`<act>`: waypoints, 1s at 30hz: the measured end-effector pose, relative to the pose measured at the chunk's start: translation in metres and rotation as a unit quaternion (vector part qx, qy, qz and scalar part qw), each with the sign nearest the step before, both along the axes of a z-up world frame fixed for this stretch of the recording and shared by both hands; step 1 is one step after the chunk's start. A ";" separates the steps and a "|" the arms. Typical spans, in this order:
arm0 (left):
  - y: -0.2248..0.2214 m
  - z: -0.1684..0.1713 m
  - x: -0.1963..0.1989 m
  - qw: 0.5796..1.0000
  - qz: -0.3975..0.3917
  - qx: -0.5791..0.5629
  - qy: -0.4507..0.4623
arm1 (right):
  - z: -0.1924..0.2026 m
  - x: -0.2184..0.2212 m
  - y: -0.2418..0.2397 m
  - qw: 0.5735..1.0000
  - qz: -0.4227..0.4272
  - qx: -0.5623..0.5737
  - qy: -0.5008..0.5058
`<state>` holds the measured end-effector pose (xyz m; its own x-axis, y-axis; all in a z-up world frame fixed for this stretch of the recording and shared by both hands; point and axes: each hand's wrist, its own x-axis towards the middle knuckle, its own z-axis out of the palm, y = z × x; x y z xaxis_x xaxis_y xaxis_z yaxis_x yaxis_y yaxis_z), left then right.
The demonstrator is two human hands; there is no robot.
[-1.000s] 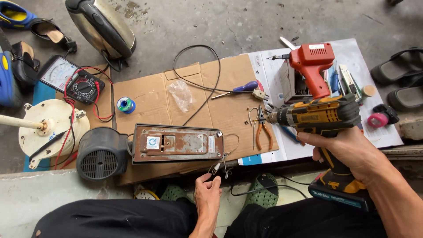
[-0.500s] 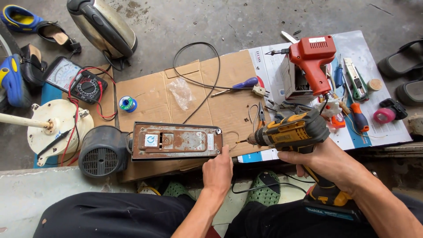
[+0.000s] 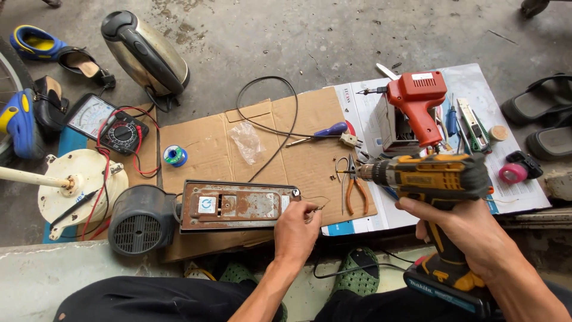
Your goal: The person uses a cordless drill to remove and install screws on a small metal box. They repeatedly pick up screws, align them with the drill bit, and drive them into the device casing. The person also handles the device casing and a separate motor housing, placing them on the work surface.
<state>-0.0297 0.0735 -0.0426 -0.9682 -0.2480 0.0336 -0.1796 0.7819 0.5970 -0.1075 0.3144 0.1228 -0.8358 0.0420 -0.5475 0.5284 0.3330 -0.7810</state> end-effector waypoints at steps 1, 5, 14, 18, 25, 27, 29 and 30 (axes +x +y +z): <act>-0.003 0.027 -0.001 0.961 0.116 0.235 -0.090 | 0.004 0.004 -0.003 1.000 -0.026 -0.003 -0.014; -0.032 0.019 0.012 0.602 0.277 0.748 -0.037 | 0.025 0.025 -0.018 0.995 -0.081 -0.041 -0.046; -0.059 0.037 0.021 0.457 0.289 0.841 -0.008 | -0.022 0.050 0.004 0.994 -0.058 -0.060 -0.068; -0.058 0.041 0.020 0.436 0.309 0.845 0.017 | -0.016 0.053 -0.011 0.994 -0.043 -0.043 -0.095; -0.059 0.041 0.023 0.401 0.303 0.865 0.016 | -0.021 0.053 -0.015 0.994 -0.001 -0.031 -0.106; -0.060 0.043 0.024 0.398 0.303 0.866 0.014 | -0.019 0.054 -0.018 0.995 0.006 -0.036 -0.097; -0.061 0.043 0.025 0.395 0.304 0.867 0.014 | -0.016 0.056 -0.021 0.995 -0.008 -0.042 -0.092; -0.062 0.042 0.025 0.395 0.305 0.867 0.014 | -0.008 0.056 -0.027 0.995 -0.008 -0.042 -0.092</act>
